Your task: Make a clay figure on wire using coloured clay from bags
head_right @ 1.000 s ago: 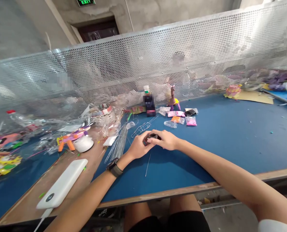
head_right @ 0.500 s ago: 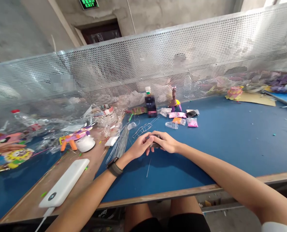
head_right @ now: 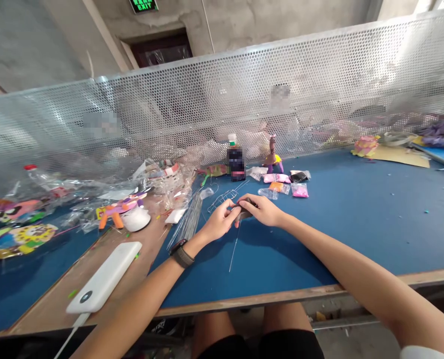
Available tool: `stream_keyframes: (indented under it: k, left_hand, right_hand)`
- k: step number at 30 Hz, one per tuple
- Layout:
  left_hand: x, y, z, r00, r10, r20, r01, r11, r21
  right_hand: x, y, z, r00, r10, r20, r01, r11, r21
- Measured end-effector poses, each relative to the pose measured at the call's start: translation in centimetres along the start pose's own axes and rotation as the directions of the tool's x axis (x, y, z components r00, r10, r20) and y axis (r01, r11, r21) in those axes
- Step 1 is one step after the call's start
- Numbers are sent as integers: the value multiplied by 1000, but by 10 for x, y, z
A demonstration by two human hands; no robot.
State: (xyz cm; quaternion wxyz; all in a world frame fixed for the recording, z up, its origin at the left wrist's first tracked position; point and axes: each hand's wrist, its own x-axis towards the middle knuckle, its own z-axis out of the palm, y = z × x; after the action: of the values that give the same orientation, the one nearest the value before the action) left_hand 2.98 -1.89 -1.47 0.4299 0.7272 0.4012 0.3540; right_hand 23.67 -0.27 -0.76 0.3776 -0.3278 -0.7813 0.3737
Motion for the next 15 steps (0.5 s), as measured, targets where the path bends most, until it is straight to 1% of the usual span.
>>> stream_keyframes:
  k: [1, 3, 5, 7, 9, 11, 13, 15]
  left_hand:
    - [0, 0, 1, 1000, 9, -4, -9, 1000, 1]
    - [0, 0, 1, 1000, 17, -2, -17, 1000, -3]
    - [0, -1, 1, 1000, 12, 10, -12, 1000, -14]
    - [0, -1, 1, 1000, 4, 27, -3, 999, -36]
    - [-1, -2, 1, 999, 4, 50, -1, 998, -70]
    - [0, -3, 1, 998, 9, 62, -2, 994, -111]
    - [0, -3, 0, 998, 8, 58, 0, 989, -146]
    - [0, -3, -1, 999, 5, 45, 3, 986, -166]
  right_hand:
    - [2, 3, -2, 999, -6, -41, 3, 997, -82]
    - [5, 9, -5, 995, -3, -100, -16, 982, -187]
    - [8, 15, -8, 987, 15, -159, -53, 971, -234]
    - [9, 20, -9, 974, 38, -222, -94, 965, -247]
    - [10, 22, -10, 961, 77, -267, -137, 967, -214]
    - [8, 22, -8, 949, 141, -283, -183, 975, -125]
    - [5, 19, -5, 944, 211, -252, -221, 975, -9]
    - [1, 14, 0, 955, 233, -186, -223, 972, 70]
